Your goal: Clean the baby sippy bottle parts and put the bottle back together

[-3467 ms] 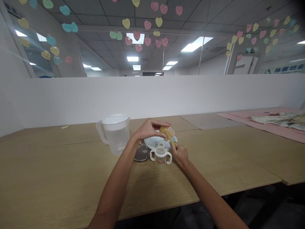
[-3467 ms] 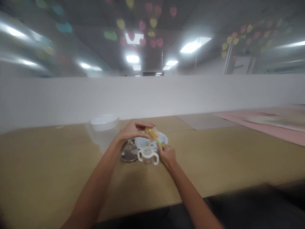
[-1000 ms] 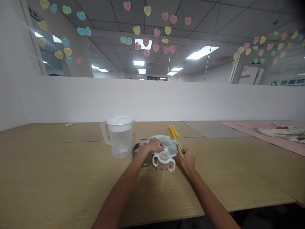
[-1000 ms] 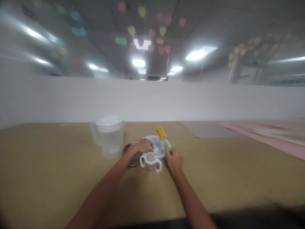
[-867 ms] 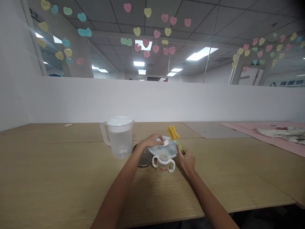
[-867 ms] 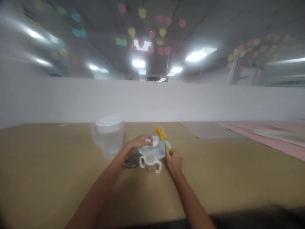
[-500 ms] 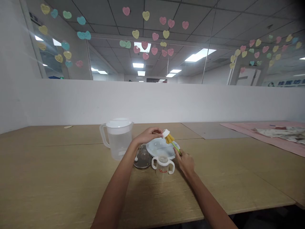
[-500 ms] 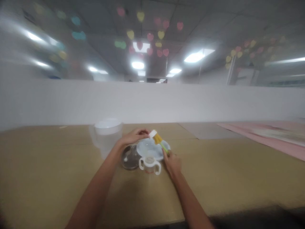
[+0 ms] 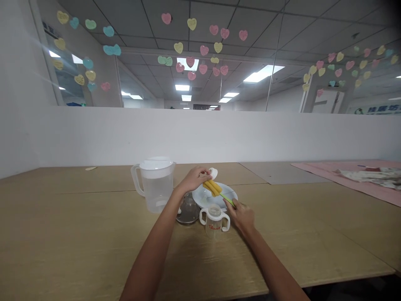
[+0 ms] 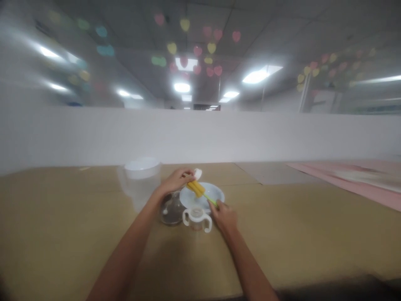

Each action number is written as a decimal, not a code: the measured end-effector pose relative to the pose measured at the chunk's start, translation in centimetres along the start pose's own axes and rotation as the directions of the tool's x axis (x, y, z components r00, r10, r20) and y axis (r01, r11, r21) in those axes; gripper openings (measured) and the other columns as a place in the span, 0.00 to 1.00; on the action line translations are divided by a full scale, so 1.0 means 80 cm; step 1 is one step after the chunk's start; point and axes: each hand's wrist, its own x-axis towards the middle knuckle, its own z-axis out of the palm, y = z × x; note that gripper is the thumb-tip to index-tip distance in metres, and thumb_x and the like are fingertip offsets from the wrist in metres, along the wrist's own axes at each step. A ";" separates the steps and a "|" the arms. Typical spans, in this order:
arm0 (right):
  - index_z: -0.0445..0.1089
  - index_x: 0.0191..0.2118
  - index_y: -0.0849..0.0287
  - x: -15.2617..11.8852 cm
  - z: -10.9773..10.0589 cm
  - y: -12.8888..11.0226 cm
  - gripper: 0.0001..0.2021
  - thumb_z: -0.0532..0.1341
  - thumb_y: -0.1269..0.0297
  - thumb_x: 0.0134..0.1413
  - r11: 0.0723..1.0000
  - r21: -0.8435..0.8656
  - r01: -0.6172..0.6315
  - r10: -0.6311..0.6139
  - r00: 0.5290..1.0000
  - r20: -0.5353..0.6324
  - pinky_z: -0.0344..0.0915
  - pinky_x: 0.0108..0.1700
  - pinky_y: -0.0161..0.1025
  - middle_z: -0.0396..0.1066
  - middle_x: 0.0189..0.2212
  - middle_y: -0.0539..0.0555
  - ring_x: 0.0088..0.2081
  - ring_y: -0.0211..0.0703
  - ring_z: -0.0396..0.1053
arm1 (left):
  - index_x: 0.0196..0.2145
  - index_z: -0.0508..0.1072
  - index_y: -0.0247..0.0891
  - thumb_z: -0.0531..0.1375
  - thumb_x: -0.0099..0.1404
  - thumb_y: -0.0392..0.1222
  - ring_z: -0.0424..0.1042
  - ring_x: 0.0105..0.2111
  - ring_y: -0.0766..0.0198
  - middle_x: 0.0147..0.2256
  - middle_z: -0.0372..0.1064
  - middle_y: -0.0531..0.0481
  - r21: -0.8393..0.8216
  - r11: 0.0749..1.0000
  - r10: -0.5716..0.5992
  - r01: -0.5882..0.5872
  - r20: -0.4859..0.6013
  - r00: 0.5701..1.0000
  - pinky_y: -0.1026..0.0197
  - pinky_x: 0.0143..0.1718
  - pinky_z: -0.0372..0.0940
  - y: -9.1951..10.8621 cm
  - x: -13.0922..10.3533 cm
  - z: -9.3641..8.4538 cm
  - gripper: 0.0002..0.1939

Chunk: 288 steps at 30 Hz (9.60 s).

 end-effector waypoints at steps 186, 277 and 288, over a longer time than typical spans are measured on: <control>0.71 0.36 0.60 0.013 -0.040 -0.013 0.22 0.46 0.49 0.60 0.903 0.047 -0.428 0.406 0.883 0.234 0.45 0.27 0.35 0.71 0.27 0.57 0.25 0.39 0.63 | 0.44 0.71 0.41 0.69 0.42 0.41 0.66 0.44 0.59 0.44 0.68 0.50 -0.415 0.909 0.252 -0.029 0.494 0.832 0.61 0.45 0.60 0.053 -0.018 0.017 0.28; 0.75 0.31 0.62 0.025 -0.001 0.024 0.14 0.54 0.60 0.52 0.949 -0.054 -0.312 0.304 0.851 0.427 0.56 0.29 0.35 0.74 0.29 0.62 0.31 0.47 0.71 | 0.57 0.58 0.37 0.57 0.56 0.48 0.70 0.40 0.53 0.42 0.69 0.40 0.387 0.899 0.314 -0.205 -0.245 0.917 0.53 0.42 0.67 0.017 -0.108 0.125 0.32; 0.72 0.24 0.62 0.058 -0.006 0.039 0.31 0.41 0.47 0.58 0.842 0.237 -0.484 0.379 0.844 0.379 0.53 0.26 0.35 0.71 0.23 0.60 0.25 0.42 0.66 | 0.58 0.56 0.36 0.56 0.59 0.51 0.68 0.45 0.52 0.48 0.66 0.38 0.418 0.879 0.339 -0.229 -0.211 0.917 0.53 0.44 0.64 0.013 -0.109 0.134 0.32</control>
